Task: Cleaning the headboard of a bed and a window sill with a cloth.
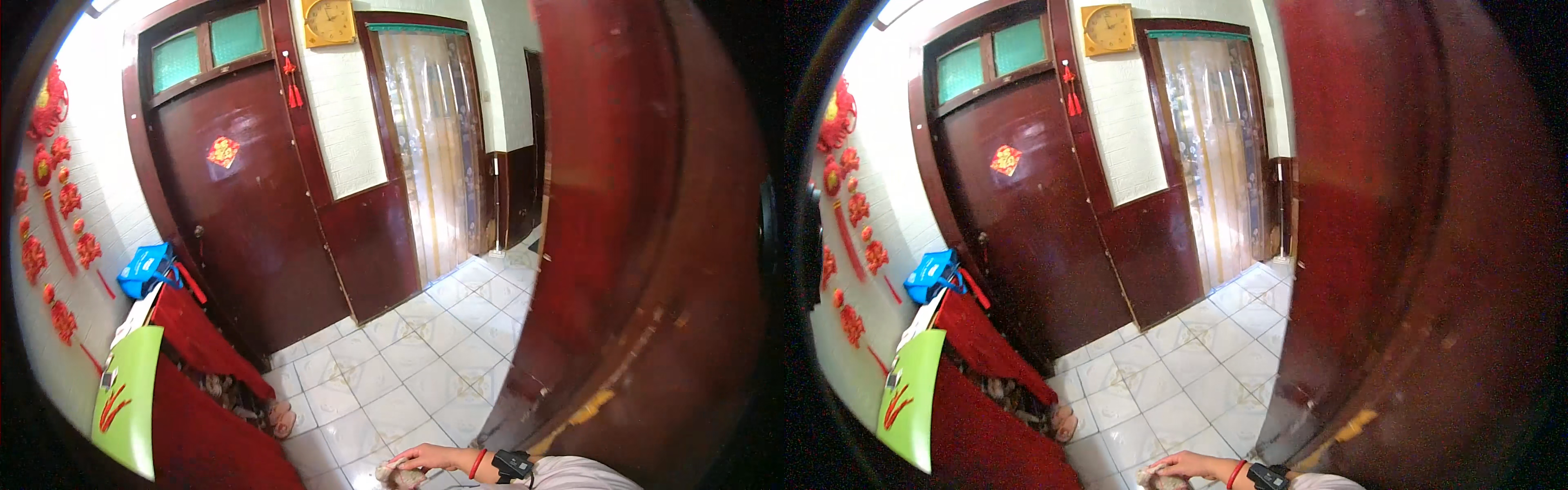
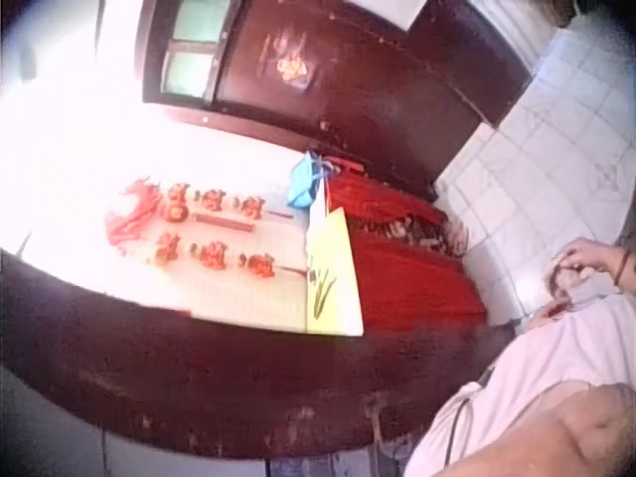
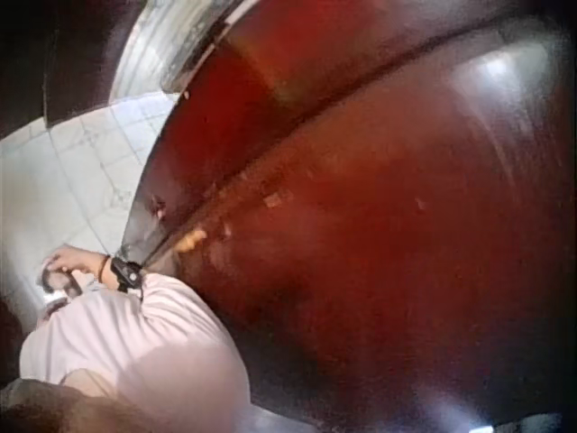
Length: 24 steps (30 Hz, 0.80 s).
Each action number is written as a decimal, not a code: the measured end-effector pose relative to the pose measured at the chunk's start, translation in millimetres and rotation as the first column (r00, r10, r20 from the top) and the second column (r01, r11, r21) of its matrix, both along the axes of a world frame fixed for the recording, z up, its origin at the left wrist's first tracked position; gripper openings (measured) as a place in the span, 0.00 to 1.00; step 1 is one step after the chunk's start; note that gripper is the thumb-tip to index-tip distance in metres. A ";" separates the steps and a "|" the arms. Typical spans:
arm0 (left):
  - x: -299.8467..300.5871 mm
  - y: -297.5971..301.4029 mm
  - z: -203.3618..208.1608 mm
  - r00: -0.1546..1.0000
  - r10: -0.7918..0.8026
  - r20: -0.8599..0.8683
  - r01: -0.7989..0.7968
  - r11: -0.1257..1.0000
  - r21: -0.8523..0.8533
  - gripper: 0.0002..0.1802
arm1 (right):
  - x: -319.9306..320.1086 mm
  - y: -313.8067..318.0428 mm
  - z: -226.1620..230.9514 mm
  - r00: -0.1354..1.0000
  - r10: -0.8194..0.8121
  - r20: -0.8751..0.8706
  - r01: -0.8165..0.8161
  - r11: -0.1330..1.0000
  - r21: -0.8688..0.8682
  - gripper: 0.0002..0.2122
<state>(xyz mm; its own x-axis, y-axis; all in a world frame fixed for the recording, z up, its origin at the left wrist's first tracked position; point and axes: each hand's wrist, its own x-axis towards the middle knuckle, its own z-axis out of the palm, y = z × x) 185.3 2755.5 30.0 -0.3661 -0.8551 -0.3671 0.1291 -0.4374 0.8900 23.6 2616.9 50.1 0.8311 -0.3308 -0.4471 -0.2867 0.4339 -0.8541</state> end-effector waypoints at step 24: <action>-40.3 -621.3 -12.4 0.802 -0.596 0.028 0.596 0.803 0.013 0.29 | -119.8 -484.0 -12.7 0.645 -0.761 0.064 0.749 0.647 0.142 0.16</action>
